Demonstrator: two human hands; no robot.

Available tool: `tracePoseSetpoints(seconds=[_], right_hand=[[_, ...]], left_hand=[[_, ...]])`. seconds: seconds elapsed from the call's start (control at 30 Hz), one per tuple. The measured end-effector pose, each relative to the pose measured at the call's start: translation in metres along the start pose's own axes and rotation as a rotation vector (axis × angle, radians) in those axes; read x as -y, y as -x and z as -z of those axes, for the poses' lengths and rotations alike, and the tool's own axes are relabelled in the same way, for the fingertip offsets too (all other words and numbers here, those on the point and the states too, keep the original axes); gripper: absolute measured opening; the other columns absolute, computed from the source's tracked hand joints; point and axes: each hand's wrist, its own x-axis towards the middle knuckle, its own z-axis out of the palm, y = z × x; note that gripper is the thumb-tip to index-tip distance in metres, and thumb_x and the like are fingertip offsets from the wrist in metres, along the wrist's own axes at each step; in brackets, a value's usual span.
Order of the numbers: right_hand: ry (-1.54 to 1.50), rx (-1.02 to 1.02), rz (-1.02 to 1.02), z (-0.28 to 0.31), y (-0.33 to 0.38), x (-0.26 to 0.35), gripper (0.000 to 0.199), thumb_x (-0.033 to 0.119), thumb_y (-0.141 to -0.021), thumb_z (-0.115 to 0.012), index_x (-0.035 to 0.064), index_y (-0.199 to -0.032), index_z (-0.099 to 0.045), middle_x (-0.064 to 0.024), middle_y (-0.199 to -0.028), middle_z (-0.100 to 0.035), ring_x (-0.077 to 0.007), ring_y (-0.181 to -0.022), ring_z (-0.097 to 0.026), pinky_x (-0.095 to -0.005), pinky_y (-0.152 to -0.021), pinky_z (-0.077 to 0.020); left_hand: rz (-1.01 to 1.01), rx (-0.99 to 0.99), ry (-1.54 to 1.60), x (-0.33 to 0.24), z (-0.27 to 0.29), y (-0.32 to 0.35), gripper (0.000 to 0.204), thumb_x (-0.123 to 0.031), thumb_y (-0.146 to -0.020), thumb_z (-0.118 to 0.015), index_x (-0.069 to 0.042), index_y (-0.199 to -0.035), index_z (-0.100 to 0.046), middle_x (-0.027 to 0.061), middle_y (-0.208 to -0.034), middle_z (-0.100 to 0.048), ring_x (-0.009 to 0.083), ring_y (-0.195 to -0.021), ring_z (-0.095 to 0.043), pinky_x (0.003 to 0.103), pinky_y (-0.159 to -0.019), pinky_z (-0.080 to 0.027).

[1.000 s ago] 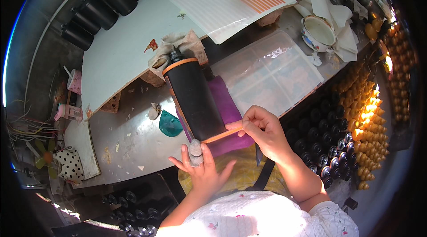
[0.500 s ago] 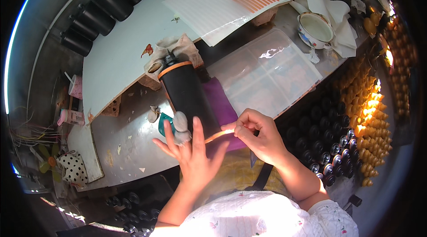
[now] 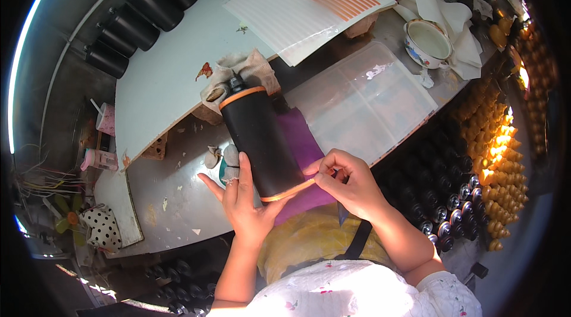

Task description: The person applies decorative paper labels to cylindrical black containers. They hold the container in one hand and use a small blue tool to smooth the label onto the surface, ensuring it adheres properly. The person handles the containers one at a time, rotating them to apply the labels and occasionally placing them on a nearby surface.

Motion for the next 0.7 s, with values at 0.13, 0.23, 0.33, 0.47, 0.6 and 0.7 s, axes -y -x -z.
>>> tracePoseSetpoints(seconds=[0.13, 0.23, 0.33, 0.47, 0.6, 0.7], right_hand=[[0.033, -0.008, 0.006, -0.003, 0.003, 0.0, 0.011, 0.014, -0.092, -0.068, 0.0036, -0.092, -0.065, -0.0022, -0.097, -0.071, -0.0026, -0.076, -0.057, -0.0193, -0.06, -0.0399], [0.032, -0.024, 0.015, -0.003, 0.002, -0.002, 0.011, 0.014, -0.093, -0.068, 0.0029, -0.09, -0.066, -0.0014, -0.098, -0.072, -0.0009, -0.071, -0.053, -0.0183, -0.059, -0.0388], [0.028, -0.051, -0.012, -0.005, 0.004, 0.001, 0.013, 0.014, -0.093, -0.068, 0.0025, -0.089, -0.065, -0.0011, -0.095, -0.073, -0.0005, -0.068, -0.052, -0.0185, -0.059, -0.0393], [0.184, -0.098, 0.033, -0.007, 0.011, 0.01, 0.014, 0.016, -0.094, -0.067, 0.0025, -0.09, -0.065, -0.0053, -0.085, -0.072, -0.009, -0.066, -0.062, -0.0247, -0.06, -0.0455], [0.386, -0.123, 0.088, -0.011, 0.013, 0.028, 0.017, 0.019, -0.096, -0.065, 0.0031, -0.091, -0.063, -0.0108, -0.079, -0.071, -0.0249, -0.075, -0.073, -0.0322, -0.065, -0.0516], [0.431, -0.115, 0.104, -0.011, 0.015, 0.03, 0.017, 0.02, -0.096, -0.065, 0.0031, -0.092, -0.062, -0.0112, -0.081, -0.071, -0.0258, -0.079, -0.074, -0.0319, -0.067, -0.0523]], left_hand=[[-0.005, -0.032, 0.249, 0.013, -0.012, 0.008, 0.107, -0.045, -0.07, -0.086, 0.008, -0.149, -0.038, 0.0104, -0.099, -0.065, 0.0249, -0.095, -0.064, 0.064, -0.12, -0.003], [-0.015, -0.057, 0.393, 0.012, -0.019, 0.013, 0.101, -0.035, -0.073, -0.085, 0.007, -0.15, -0.035, 0.0126, -0.099, -0.066, 0.0285, -0.098, -0.065, 0.067, -0.118, -0.003], [0.027, 0.013, 0.371, 0.006, -0.015, 0.05, 0.099, -0.027, -0.076, -0.082, 0.007, -0.152, -0.028, 0.0156, -0.111, -0.067, 0.0325, -0.11, -0.064, 0.066, -0.119, -0.005], [0.06, 0.11, 0.325, -0.006, -0.015, 0.093, 0.105, -0.027, -0.077, -0.081, 0.005, -0.155, -0.019, 0.0223, -0.135, -0.056, 0.0401, -0.13, -0.051, 0.068, -0.118, -0.004], [0.031, 0.148, 0.253, -0.014, -0.012, 0.092, 0.11, -0.033, -0.078, -0.081, 0.002, -0.157, -0.012, 0.0252, -0.147, -0.044, 0.0408, -0.139, -0.042, 0.071, -0.115, -0.003], [0.015, 0.149, 0.195, -0.02, -0.009, 0.088, 0.111, -0.036, -0.079, -0.08, 0.002, -0.158, -0.012, 0.0247, -0.149, -0.041, 0.0411, -0.139, -0.041, 0.073, -0.114, -0.002]])
